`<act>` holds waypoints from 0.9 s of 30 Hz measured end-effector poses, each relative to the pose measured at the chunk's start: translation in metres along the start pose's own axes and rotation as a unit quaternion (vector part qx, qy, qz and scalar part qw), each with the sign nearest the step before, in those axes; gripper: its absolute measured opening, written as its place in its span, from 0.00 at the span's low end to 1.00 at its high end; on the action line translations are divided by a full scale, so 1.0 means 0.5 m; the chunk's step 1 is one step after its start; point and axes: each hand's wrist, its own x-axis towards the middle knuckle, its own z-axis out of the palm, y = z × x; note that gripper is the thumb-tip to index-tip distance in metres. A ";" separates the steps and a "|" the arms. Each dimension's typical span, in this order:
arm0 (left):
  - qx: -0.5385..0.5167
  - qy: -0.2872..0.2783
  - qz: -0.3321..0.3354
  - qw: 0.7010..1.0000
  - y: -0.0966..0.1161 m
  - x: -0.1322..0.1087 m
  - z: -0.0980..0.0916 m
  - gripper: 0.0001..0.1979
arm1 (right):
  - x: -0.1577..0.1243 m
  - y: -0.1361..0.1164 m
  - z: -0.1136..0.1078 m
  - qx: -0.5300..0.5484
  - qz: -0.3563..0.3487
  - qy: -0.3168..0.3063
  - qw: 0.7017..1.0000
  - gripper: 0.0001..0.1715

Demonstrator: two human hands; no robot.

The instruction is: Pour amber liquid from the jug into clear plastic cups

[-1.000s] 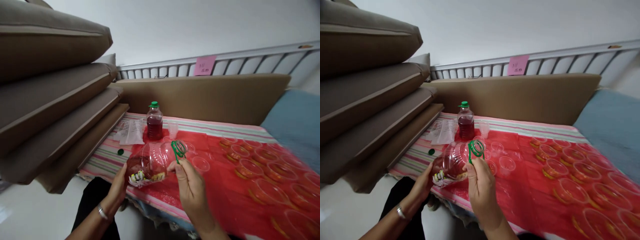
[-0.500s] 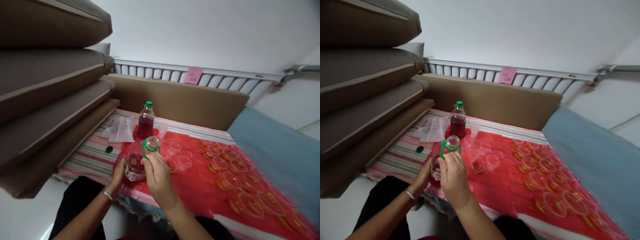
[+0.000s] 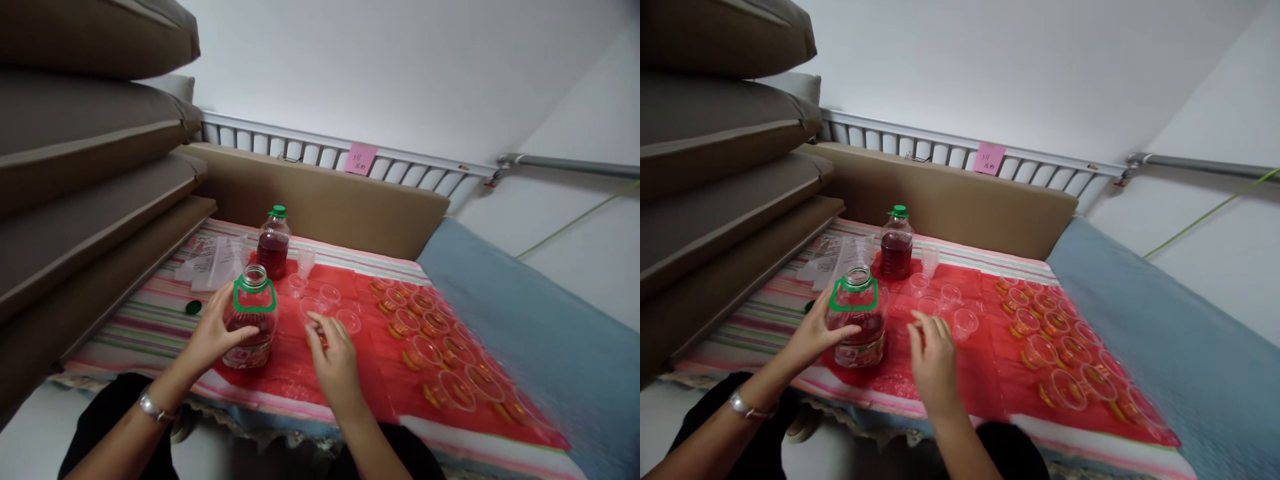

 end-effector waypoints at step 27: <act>-0.084 0.050 -0.179 0.979 -0.004 0.012 0.001 0.38 | 0.006 0.204 -0.249 -0.118 0.142 -0.052 0.981 0.12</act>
